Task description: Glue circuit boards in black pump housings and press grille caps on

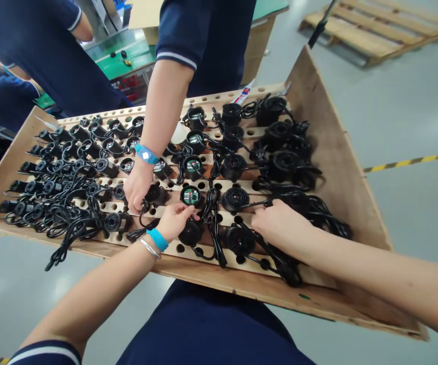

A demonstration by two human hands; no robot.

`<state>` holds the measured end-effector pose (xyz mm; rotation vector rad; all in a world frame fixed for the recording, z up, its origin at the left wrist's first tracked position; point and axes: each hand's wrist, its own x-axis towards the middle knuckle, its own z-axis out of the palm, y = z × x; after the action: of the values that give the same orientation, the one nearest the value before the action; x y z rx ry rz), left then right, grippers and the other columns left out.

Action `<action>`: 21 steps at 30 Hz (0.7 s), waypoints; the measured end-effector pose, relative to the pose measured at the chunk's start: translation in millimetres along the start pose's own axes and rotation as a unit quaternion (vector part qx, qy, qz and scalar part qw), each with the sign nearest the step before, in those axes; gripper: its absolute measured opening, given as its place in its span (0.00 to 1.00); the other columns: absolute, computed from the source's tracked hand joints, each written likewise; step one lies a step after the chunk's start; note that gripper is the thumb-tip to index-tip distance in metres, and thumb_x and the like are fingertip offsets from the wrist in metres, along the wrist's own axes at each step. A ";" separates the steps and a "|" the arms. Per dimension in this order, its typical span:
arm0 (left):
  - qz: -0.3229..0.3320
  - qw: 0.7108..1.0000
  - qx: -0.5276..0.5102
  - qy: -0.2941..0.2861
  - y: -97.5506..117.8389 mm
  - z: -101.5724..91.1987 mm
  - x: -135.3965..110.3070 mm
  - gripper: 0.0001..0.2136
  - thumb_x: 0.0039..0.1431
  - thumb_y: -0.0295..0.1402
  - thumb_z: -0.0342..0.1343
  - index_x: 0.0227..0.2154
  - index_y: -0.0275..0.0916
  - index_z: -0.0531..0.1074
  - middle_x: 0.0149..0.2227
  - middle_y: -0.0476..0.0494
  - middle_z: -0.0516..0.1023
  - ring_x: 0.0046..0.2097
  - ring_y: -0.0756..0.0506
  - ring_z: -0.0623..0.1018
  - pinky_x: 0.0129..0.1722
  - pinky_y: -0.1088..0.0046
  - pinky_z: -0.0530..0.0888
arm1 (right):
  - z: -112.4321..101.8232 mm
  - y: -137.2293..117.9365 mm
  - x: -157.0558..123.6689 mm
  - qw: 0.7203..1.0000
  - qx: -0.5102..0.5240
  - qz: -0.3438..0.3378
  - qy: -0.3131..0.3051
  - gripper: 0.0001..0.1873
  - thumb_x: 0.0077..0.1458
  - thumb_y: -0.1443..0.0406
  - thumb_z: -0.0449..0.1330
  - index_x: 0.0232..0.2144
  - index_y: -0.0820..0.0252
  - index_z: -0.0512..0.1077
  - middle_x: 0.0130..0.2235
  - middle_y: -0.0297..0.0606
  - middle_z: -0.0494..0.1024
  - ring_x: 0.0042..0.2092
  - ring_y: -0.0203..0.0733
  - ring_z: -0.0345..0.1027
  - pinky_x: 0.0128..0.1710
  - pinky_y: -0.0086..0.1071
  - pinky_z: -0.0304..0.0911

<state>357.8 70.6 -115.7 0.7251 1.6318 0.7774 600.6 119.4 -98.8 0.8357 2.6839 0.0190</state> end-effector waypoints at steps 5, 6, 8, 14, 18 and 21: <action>0.002 1.000 0.000 0.010 2.1 1.1 -0.6 0.14 0.56 0.31 0.57 0.16 0.36 0.68 0.21 0.46 0.78 0.20 0.54 0.66 0.21 0.77 0.60 | 2.5 -3.3 3.1 1.000 0.003 -0.004 -0.009 0.14 0.53 0.78 0.51 0.25 0.66 0.74 0.30 0.48 0.76 0.29 0.44 0.69 0.33 0.37 0.47; 0.002 1.000 0.001 0.010 2.8 1.3 -0.8 0.14 0.56 0.30 0.57 0.16 0.36 0.68 0.21 0.46 0.78 0.20 0.54 0.66 0.21 0.77 0.60 | 2.5 -3.7 3.6 1.000 0.003 -0.005 -0.012 0.14 0.53 0.79 0.50 0.25 0.66 0.74 0.31 0.48 0.76 0.29 0.44 0.69 0.33 0.37 0.47; 0.000 1.000 0.003 0.010 4.1 1.7 -1.3 0.15 0.57 0.29 0.56 0.15 0.36 0.67 0.21 0.46 0.78 0.20 0.54 0.65 0.21 0.77 0.60 | 1.7 -2.8 4.1 1.000 0.003 -0.008 -0.021 0.15 0.53 0.79 0.50 0.25 0.66 0.73 0.31 0.48 0.76 0.29 0.43 0.69 0.32 0.37 0.46; -0.005 1.000 0.006 0.003 6.5 2.4 -4.1 0.15 0.58 0.28 0.54 0.16 0.35 0.69 0.21 0.46 0.77 0.18 0.55 0.63 0.19 0.77 0.58 | -4.9 6.8 0.9 0.998 -0.004 -0.026 -0.053 0.14 0.53 0.79 0.50 0.26 0.64 0.73 0.31 0.44 0.76 0.29 0.43 0.68 0.31 0.37 0.41; -0.011 1.000 0.000 0.001 6.7 3.5 -4.6 0.15 0.59 0.28 0.54 0.17 0.34 0.69 0.22 0.45 0.77 0.19 0.55 0.64 0.19 0.78 0.60 | -10.9 5.5 -2.6 0.997 -0.015 -0.038 -0.066 0.14 0.54 0.78 0.50 0.28 0.65 0.73 0.32 0.44 0.75 0.29 0.41 0.69 0.31 0.36 0.41; -0.018 1.000 -0.003 0.001 7.1 4.5 -4.1 0.16 0.60 0.27 0.54 0.16 0.34 0.68 0.21 0.46 0.77 0.19 0.55 0.65 0.20 0.79 0.61 | -14.1 2.5 -3.3 0.996 -0.024 -0.042 -0.074 0.14 0.55 0.77 0.49 0.29 0.65 0.74 0.31 0.44 0.75 0.30 0.43 0.70 0.31 0.36 0.42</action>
<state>363.3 72.0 -108.3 0.6892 1.6394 0.7575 600.1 120.8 -84.1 0.6816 2.5666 0.0010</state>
